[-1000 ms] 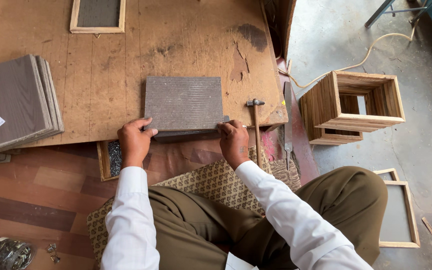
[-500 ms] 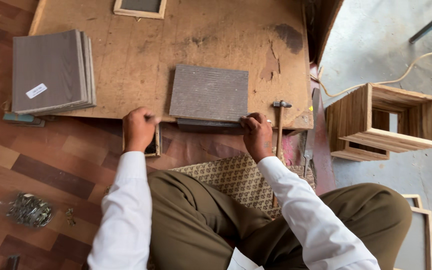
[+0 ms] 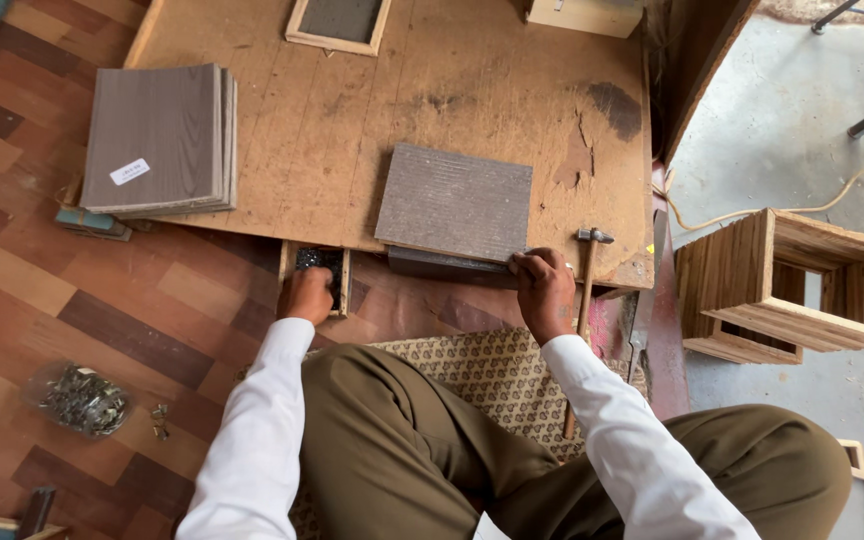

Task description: The person sits on a mat and uses a hammer to drive nails into small wooden frames placed on a workbench. They repeatedly pick up frames, position them, hammer nails, and set them aside.

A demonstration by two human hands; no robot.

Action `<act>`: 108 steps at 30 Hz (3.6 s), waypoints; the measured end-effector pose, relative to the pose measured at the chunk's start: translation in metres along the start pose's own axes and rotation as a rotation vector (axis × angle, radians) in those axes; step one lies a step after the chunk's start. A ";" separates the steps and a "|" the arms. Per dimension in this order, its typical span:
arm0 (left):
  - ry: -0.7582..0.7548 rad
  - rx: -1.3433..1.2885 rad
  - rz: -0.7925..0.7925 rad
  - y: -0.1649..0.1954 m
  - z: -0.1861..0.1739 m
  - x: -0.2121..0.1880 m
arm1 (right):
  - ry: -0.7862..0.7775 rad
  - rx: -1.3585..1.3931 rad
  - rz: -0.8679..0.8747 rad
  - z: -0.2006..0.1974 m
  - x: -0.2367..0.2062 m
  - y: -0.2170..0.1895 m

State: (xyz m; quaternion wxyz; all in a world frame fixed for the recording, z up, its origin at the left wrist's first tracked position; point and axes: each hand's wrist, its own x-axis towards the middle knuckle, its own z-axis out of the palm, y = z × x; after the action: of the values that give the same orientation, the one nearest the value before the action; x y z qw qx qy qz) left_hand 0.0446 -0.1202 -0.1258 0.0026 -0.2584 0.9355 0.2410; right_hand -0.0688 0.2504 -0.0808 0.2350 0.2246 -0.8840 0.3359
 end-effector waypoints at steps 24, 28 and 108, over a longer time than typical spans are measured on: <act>0.084 -0.941 0.181 0.083 -0.045 -0.030 | -0.051 0.185 0.159 0.000 0.008 0.008; -0.048 -0.894 0.411 0.171 -0.018 -0.030 | -0.023 0.178 0.152 0.000 0.006 0.006; 0.227 -0.544 0.480 0.227 0.091 0.009 | -0.141 0.025 0.494 -0.104 -0.110 -0.063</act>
State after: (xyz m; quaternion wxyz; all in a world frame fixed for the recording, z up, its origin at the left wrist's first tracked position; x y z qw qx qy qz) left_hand -0.0843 0.0872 -0.1057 -0.2261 -0.0482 0.8656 0.4442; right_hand 0.0803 0.3072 -0.0432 0.0808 0.0274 -0.9221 0.3774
